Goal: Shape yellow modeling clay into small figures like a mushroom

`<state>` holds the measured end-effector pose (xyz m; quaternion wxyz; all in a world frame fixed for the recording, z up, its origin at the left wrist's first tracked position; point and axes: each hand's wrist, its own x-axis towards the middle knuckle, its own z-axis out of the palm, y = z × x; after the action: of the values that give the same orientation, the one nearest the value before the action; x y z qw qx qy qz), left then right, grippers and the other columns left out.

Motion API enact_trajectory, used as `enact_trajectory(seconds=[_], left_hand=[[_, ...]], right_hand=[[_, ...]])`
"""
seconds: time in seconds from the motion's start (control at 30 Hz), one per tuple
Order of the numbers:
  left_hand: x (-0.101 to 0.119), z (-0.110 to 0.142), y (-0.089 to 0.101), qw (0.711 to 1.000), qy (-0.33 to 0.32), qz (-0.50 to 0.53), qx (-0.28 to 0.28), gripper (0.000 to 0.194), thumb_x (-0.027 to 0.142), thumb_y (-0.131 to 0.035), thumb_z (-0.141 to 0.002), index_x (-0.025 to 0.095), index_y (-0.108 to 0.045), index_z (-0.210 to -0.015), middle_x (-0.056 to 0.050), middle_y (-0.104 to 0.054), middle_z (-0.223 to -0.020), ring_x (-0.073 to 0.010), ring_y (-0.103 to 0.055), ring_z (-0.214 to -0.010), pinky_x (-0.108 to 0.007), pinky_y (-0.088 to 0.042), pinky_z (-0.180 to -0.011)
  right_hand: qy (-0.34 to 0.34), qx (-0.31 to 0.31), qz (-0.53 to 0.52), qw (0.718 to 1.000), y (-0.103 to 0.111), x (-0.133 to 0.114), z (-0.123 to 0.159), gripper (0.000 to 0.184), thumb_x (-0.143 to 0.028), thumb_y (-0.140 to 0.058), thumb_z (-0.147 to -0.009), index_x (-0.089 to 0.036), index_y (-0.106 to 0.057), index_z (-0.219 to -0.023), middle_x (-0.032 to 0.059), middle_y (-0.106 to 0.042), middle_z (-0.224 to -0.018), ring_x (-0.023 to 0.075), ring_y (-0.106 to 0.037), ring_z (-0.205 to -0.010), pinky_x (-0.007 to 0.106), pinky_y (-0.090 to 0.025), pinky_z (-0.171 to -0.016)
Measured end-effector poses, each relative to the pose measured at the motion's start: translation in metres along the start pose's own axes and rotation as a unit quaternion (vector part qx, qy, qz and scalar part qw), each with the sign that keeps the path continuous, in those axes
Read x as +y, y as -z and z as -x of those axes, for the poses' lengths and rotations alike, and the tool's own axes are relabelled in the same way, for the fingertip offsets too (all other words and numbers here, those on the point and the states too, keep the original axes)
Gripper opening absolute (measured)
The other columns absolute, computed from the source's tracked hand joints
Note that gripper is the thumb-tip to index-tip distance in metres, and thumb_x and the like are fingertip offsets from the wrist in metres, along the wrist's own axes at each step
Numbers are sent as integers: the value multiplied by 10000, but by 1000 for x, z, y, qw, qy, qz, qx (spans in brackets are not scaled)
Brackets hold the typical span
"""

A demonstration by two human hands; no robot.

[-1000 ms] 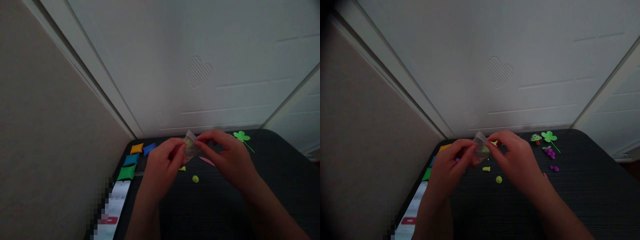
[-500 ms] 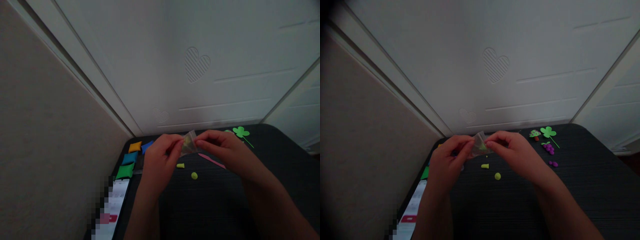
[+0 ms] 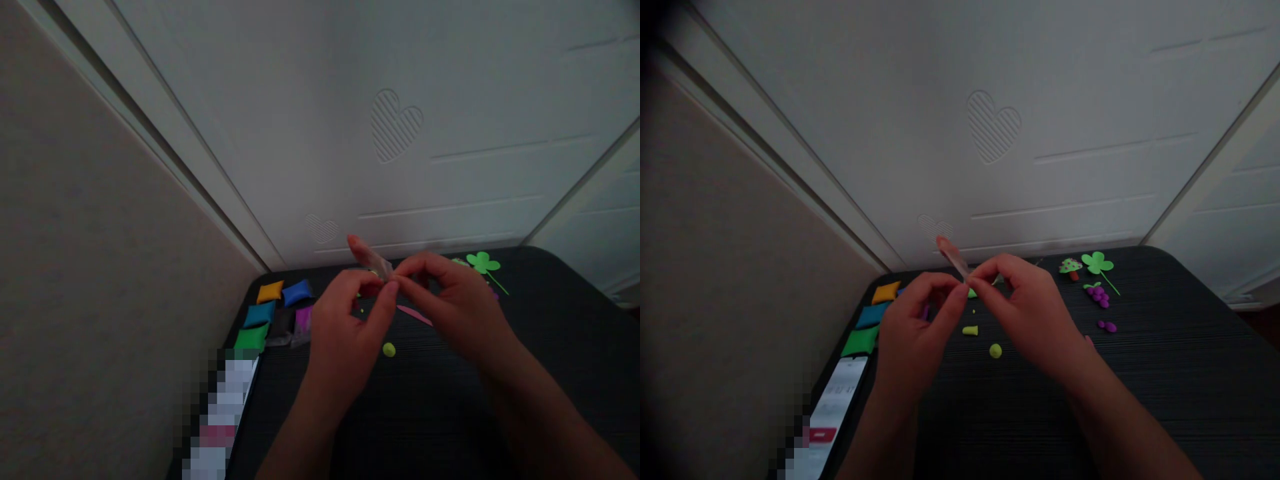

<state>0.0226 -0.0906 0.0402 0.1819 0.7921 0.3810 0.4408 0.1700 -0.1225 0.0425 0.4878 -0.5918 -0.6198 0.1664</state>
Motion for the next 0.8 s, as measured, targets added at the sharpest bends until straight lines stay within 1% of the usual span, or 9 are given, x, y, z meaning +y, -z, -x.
enact_trajectory(seconds=[0.03,0.1,0.2,0.3,0.43,0.53,0.63,0.73,0.8], left_hand=[[1,1,-1,999,21,27,-23,120,307,-552,-848,195,-592,-829,10,-630,-761,-114,-573,-706,-246,-444,-644],[1,1,-2,997,40,52,-35,129,318,-541,-854,197,-585,-842,8,-639,-778,-117,-581,-714,-251,-444,-651],[-1,0,2,998,4,49,-46,110,285,-516,-870,199,-579,-843,5,-636,-791,-116,-574,-728,-249,-437,-666],[-4,-1,9,996,-31,37,-81,123,271,-495,-882,194,-581,-839,-1,-630,-789,-114,-563,-727,-242,-426,-664],[-4,-2,14,991,-39,51,-119,134,252,-467,-897,193,-579,-849,5,-625,-787,-101,-558,-701,-229,-414,-643],[-4,-1,14,990,-50,51,-119,142,219,-449,-901,199,-587,-871,13,-626,-774,-88,-542,-648,-218,-400,-603],[-4,-1,13,992,-54,30,-110,141,208,-461,-889,187,-581,-818,20,-613,-717,-83,-534,-613,-215,-386,-580],[-6,-2,12,992,-53,7,-112,148,206,-470,-875,175,-565,-765,18,-607,-694,-89,-547,-623,-220,-385,-584],[-7,-3,11,992,-52,-8,-112,159,213,-464,-874,172,-561,-755,11,-611,-701,-97,-553,-634,-227,-386,-589]], right_hand=[[17,4,16,1000,-1,-2,2,50,-239,-603,-809,-218,-645,-789,-31,-647,-724,111,-568,-665,238,-410,-626],[46,2,36,998,-3,-4,4,44,-191,-596,-801,-210,-634,-789,-22,-656,-757,122,-582,-712,246,-417,-661],[65,-22,21,997,-5,-5,6,52,-180,-585,-811,-212,-624,-796,-24,-670,-812,123,-600,-775,249,-425,-715],[49,-52,-15,997,-3,-4,4,50,-216,-593,-821,-218,-622,-781,-34,-667,-810,113,-600,-769,245,-429,-721],[22,-92,-71,993,3,-3,2,99,-257,-608,-817,-208,-613,-732,-36,-630,-746,105,-577,-714,237,-434,-673],[2,-112,-111,987,6,-2,2,136,-302,-618,-814,-197,-613,-728,-25,-620,-741,109,-567,-709,239,-440,-663],[-11,-120,-129,984,7,-1,3,169,-340,-597,-827,-191,-614,-749,-8,-622,-754,121,-568,-715,246,-448,-642],[-11,-113,-113,987,3,-3,5,166,-340,-571,-845,-192,-610,-780,1,-642,-779,129,-588,-726,253,-461,-643],[-8,-93,-80,992,-1,-7,7,148,-323,-563,-848,-192,-607,-793,2,-654,-782,129,-599,-716,256,-464,-642]])
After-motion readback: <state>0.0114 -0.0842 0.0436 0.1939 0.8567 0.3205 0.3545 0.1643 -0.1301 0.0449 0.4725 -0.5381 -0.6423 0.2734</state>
